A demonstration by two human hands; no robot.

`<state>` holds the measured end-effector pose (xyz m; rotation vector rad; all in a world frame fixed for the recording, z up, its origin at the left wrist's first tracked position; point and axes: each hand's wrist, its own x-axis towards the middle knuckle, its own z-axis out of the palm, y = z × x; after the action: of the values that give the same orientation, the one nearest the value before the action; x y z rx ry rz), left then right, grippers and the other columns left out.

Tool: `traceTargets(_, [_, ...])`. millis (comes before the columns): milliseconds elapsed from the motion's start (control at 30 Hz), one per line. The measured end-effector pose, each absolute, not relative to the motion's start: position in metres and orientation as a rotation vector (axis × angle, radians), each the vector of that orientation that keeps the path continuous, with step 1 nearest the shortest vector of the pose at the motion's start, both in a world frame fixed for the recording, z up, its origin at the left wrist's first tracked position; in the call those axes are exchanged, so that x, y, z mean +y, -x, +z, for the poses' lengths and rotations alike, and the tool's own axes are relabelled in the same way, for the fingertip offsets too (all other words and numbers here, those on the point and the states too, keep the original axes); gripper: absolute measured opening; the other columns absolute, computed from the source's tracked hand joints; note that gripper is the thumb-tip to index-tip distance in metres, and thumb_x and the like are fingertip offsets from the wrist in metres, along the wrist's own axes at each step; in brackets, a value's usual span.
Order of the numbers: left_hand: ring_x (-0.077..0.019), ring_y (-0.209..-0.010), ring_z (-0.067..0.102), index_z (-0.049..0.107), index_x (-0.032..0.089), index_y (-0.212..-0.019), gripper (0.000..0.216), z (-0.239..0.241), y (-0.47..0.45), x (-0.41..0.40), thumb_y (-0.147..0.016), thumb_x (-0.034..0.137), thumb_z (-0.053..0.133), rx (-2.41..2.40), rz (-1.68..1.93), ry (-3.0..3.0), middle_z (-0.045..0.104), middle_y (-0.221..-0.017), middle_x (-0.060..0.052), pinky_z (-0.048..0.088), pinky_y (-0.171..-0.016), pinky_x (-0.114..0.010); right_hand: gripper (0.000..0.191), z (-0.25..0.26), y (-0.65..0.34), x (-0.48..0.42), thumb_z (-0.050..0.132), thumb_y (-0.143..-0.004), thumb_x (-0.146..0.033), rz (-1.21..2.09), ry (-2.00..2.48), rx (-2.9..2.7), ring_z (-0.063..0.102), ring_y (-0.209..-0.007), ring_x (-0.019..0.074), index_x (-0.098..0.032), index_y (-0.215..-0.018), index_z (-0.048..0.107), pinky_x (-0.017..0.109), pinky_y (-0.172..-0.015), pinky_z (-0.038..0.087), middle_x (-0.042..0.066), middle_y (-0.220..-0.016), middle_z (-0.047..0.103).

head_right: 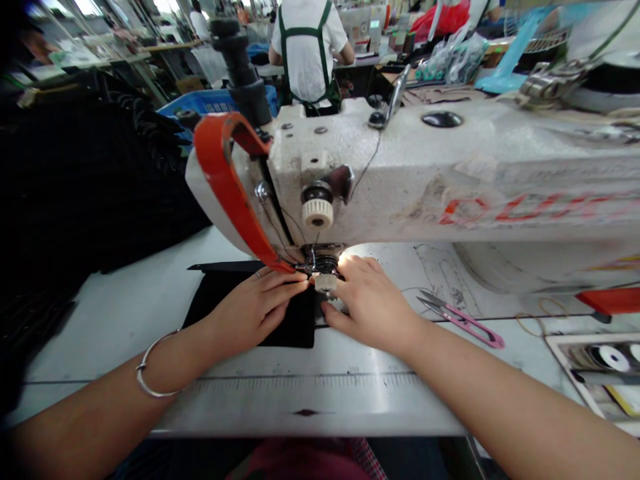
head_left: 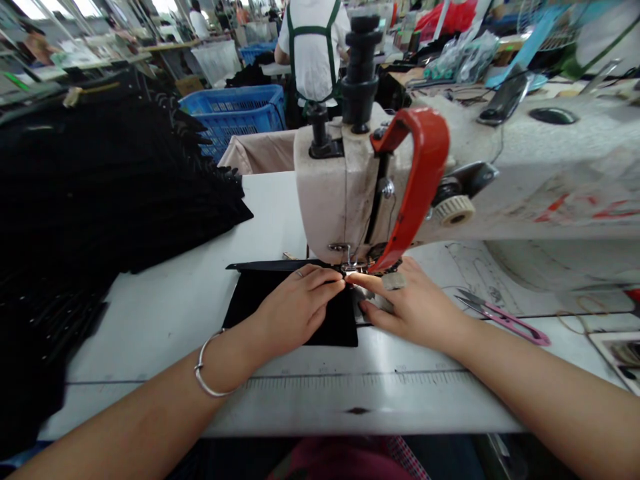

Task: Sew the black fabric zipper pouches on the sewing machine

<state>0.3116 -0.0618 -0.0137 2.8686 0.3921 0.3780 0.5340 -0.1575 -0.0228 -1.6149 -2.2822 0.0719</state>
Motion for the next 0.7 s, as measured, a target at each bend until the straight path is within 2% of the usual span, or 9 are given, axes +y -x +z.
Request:
traceTargets(333, [-0.0246,-0.116,0.053,0.057,0.011,-0.126,0.041,-0.017,-0.313,-0.058,-0.087,0.004,0.051,0.384,0.427,-2.865,0.06,-0.126,-0.01,0.046,-0.107,-0.043,0.043,-0.021,-0.534,-0.155,0.059,-0.087,-0.032,0.083,1.599,-2.263,0.055,-0.109,0.0336,-0.019,-0.129,0.061,0.051,-0.092,0.043,0.015,-0.12,0.062])
traceTargets(467, [-0.0235,-0.117,0.053,0.056,0.013,-0.127,0.042,-0.018,-0.311,-0.057,-0.087,0.004,0.051,0.366,0.427,-2.843,0.06,-0.126,-0.009,0.046,-0.107,-0.041,0.03,-0.02,-0.536,-0.157,0.061,-0.087,-0.03,0.131,1.508,-2.225,0.055,-0.112,0.031,-0.02,-0.116,0.066,0.048,-0.094,0.043,0.013,-0.117,0.062])
traceTargets(567, [-0.0238,-0.116,0.053,0.056,0.012,-0.126,0.041,-0.017,-0.311,-0.057,-0.087,0.004,0.051,0.367,0.44,-2.854,0.06,-0.126,-0.01,0.047,-0.106,-0.042,0.02,-0.02,-0.541,-0.156,0.059,-0.089,-0.031,0.071,1.481,-1.933,0.06,-0.102,0.0265,-0.019,-0.103,0.065,0.041,-0.087,0.047,0.011,-0.107,0.066])
traceTargets(700, [-0.0246,-0.115,0.054,0.056,0.012,-0.127,0.041,-0.017,-0.311,-0.056,-0.087,0.005,0.051,0.36,0.422,-2.871,0.061,-0.124,-0.01,0.048,-0.104,-0.044,0.022,-0.021,-0.547,-0.15,0.056,-0.091,-0.04,-0.071,1.65,-1.554,0.064,-0.081,0.025,-0.019,-0.094,0.063,0.036,-0.072,0.049,0.009,-0.089,0.068])
